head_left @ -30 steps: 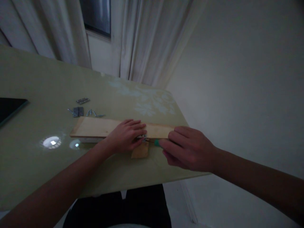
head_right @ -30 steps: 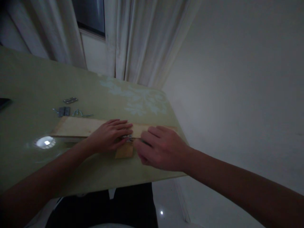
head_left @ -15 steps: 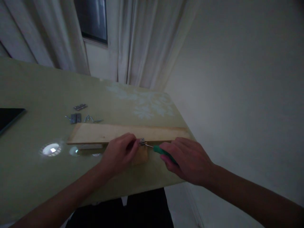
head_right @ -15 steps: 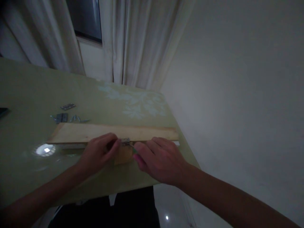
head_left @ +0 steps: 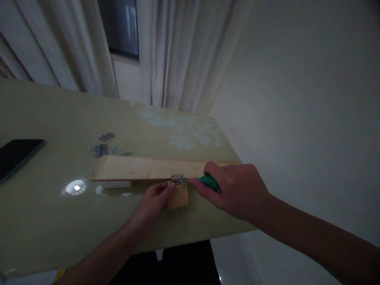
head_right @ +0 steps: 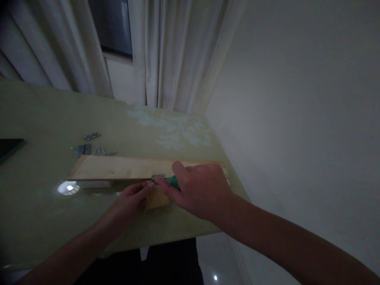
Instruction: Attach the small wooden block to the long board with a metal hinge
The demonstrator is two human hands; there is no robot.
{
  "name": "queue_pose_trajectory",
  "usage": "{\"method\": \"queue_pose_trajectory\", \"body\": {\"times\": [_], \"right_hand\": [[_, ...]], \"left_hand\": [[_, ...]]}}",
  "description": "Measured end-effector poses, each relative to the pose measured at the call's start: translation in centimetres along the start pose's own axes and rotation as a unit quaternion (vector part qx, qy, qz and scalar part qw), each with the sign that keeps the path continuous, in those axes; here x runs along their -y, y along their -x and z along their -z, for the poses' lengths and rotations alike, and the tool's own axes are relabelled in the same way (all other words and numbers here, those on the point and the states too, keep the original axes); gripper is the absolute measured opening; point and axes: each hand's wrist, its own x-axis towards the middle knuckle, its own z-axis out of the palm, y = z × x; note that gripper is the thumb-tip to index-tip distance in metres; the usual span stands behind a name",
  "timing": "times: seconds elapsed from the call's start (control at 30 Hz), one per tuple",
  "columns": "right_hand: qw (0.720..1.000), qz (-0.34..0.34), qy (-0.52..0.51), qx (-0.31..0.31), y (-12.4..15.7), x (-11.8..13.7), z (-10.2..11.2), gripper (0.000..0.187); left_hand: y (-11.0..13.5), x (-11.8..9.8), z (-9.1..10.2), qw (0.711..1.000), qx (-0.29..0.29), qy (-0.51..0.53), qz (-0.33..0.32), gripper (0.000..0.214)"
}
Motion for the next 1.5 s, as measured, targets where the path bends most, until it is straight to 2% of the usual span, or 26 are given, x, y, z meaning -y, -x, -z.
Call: {"method": "queue_pose_trajectory", "body": {"times": [0.17,0.23,0.3,0.37,0.4,0.47,0.53,0.6,0.7,0.83,0.93,1.0,1.03,1.1,1.17,1.2,1.27,1.33,1.37,1.47,1.5], "right_hand": [[0.996,-0.014,-0.059,0.071,-0.9,-0.3,0.4,0.047],[0.986,0.035,-0.131,0.097,-1.2,-0.7,0.9,0.035],[0.962,0.103,-0.219,0.13,-1.5,-1.2,1.5,0.02],[0.94,0.133,-0.271,0.157,-1.8,-1.5,2.0,0.01],[0.94,0.124,-0.27,0.166,-1.9,-1.6,2.1,0.011],[0.962,0.057,-0.208,0.169,-2.2,-1.5,2.1,0.016],[0.979,-0.026,-0.125,0.159,-2.6,-1.4,1.7,0.036],[0.98,-0.06,-0.109,0.154,-3.1,-1.5,1.1,0.044],[0.969,-0.024,-0.183,0.165,-3.7,-2.1,0.8,0.025],[0.952,0.002,-0.247,0.181,-3.6,-3.7,1.0,0.019],[0.938,0.087,-0.289,0.168,-3.3,-4.4,1.1,0.017],[0.936,0.141,-0.283,0.154,-3.3,-4.3,0.9,0.021],[0.947,0.132,-0.252,0.15,-3.3,-4.1,0.7,0.023],[0.978,0.04,-0.149,0.143,-3.6,-3.6,0.3,0.033],[0.986,-0.039,-0.094,0.134,-4.0,-3.2,-0.2,0.048],[0.985,-0.038,-0.109,0.127,-4.2,-3.1,-0.3,0.048],[0.973,0.031,-0.195,0.117,-4.6,-3.1,-0.5,0.031],[0.962,0.077,-0.234,0.115,-4.9,-3.1,-0.4,0.027],[0.969,0.059,-0.21,0.117,-5.0,-3.2,-0.4,0.028],[0.986,-0.068,-0.087,0.122,-5.2,-3.2,-0.5,0.042],[0.986,-0.078,-0.088,0.121,-5.2,-3.2,-0.5,0.045]], "left_hand": [[-0.2,0.3,-0.9,0.998,0.007,0.031,0.048,0.044],[-0.4,0.6,-1.2,0.998,0.0,0.049,0.048,0.045],[-0.5,0.7,-1.5,0.998,-0.015,0.05,0.034,0.046],[-0.5,0.7,-1.6,0.998,-0.025,0.04,0.03,0.045],[-0.5,0.6,-1.5,0.999,-0.023,0.037,0.033,0.045],[-0.4,0.5,-1.4,0.998,-0.016,0.037,0.042,0.044],[-0.4,0.5,-1.2,0.998,-0.012,0.036,0.042,0.043],[-0.4,0.6,-1.1,0.999,-0.015,0.024,0.032,0.043],[-0.4,0.9,-1.1,1.0,-0.012,0.021,0.016,0.045],[-0.4,0.9,-1.1,1.0,-0.014,0.017,0.013,0.044],[-0.3,0.8,-1.1,1.0,-0.018,0.011,0.01,0.044],[-0.3,0.8,-1.1,1.0,-0.019,0.015,0.007,0.044],[-0.3,0.8,-1.0,1.0,-0.017,0.017,0.006,0.045],[-0.3,0.9,-1.0,1.0,-0.011,0.02,0.007,0.046],[-0.4,1.0,-0.9,1.0,-0.007,0.021,0.012,0.048],[-0.4,1.0,-0.9,1.0,-0.009,0.023,0.016,0.049],[-0.6,1.1,-0.9,0.999,-0.016,0.031,0.022,0.052],[-0.7,1.2,-0.9,0.999,-0.02,0.042,0.024,0.052],[-0.7,1.2,-0.9,0.998,-0.021,0.046,0.027,0.052],[-0.7,1.2,-1.0,0.998,-0.021,0.054,0.035,0.05],[-0.6,1.2,-1.0,0.998,-0.02,0.055,0.037,0.05]]}}
